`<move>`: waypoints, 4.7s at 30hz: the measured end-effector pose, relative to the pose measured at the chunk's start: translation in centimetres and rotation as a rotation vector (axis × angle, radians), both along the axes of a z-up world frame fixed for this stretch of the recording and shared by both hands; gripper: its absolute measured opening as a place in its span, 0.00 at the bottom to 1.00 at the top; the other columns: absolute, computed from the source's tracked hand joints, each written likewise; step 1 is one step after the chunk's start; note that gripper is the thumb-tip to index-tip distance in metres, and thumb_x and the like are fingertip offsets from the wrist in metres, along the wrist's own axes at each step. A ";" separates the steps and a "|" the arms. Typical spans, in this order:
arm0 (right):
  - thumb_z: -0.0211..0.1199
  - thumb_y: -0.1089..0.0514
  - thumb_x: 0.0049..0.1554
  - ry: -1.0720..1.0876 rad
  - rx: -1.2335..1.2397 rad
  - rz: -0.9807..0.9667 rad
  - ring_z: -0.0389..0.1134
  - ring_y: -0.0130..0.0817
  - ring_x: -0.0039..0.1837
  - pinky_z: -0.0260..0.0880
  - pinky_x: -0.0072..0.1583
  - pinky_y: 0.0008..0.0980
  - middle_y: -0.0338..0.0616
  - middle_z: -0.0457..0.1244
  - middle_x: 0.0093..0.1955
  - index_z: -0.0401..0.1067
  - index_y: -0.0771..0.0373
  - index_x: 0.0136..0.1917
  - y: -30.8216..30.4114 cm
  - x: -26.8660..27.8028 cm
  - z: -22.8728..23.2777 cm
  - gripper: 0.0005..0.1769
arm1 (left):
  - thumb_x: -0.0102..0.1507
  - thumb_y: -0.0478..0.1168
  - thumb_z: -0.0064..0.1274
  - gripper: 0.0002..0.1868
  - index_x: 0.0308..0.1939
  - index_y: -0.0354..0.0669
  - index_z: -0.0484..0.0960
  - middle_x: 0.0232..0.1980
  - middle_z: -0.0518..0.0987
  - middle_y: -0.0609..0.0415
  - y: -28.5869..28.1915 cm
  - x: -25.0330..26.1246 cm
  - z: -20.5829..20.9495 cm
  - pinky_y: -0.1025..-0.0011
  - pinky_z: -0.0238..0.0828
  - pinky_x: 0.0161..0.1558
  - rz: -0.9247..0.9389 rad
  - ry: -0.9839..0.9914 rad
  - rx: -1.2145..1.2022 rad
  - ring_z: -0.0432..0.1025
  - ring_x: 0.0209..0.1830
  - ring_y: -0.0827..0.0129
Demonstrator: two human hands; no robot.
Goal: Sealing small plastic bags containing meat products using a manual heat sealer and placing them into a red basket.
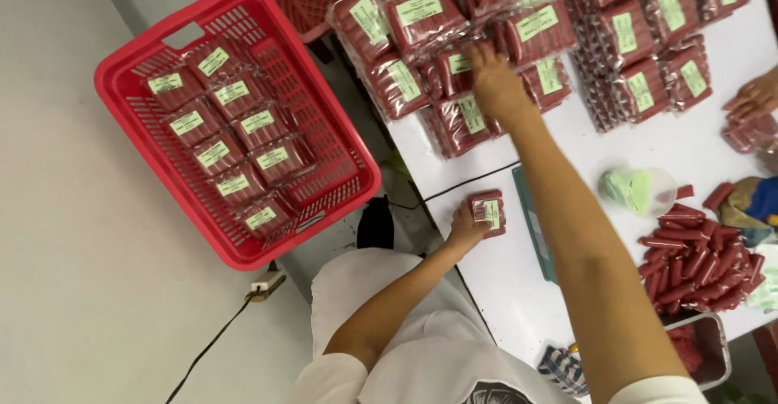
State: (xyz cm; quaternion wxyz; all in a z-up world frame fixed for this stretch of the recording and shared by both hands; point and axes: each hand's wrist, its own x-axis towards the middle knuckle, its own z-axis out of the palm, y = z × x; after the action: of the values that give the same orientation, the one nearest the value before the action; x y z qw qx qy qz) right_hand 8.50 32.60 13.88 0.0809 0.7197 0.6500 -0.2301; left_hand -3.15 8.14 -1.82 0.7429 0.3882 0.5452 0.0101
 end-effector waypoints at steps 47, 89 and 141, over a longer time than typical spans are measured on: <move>0.48 0.45 0.70 -0.276 0.478 -0.394 0.67 0.40 0.42 0.69 0.43 0.34 0.40 0.57 0.34 0.62 0.53 0.41 -47.1 13.6 -13.6 0.18 | 0.57 0.47 0.70 0.24 0.51 0.53 0.74 0.48 0.79 0.49 -8.9 12.9 -0.2 0.49 0.80 0.48 0.778 -0.422 -0.444 0.78 0.50 0.53; 0.69 0.45 0.56 0.472 -0.252 -0.783 0.69 0.58 0.62 0.75 0.57 0.50 0.62 0.59 0.68 0.62 0.53 0.75 -30.3 3.6 -11.5 0.37 | 0.60 0.47 0.62 0.26 0.57 0.50 0.67 0.53 0.74 0.45 -1.6 1.8 0.7 0.52 0.74 0.54 0.661 -0.202 -0.370 0.72 0.54 0.52; 0.43 0.32 0.70 -0.145 -0.141 -0.487 0.72 0.53 0.57 0.74 0.57 0.52 0.53 0.69 0.51 0.69 0.57 0.64 -41.4 12.5 0.4 0.30 | 0.54 0.29 0.69 0.39 0.68 0.43 0.70 0.63 0.76 0.46 -13.2 8.2 -1.2 0.51 0.72 0.62 0.297 -0.701 -0.385 0.71 0.64 0.53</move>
State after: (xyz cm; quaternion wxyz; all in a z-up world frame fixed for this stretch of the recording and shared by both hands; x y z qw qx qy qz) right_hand 21.01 -8.80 14.29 0.1194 0.8621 0.4327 -0.2352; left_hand 5.01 -5.09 -3.06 0.9328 0.1325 0.3016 0.1463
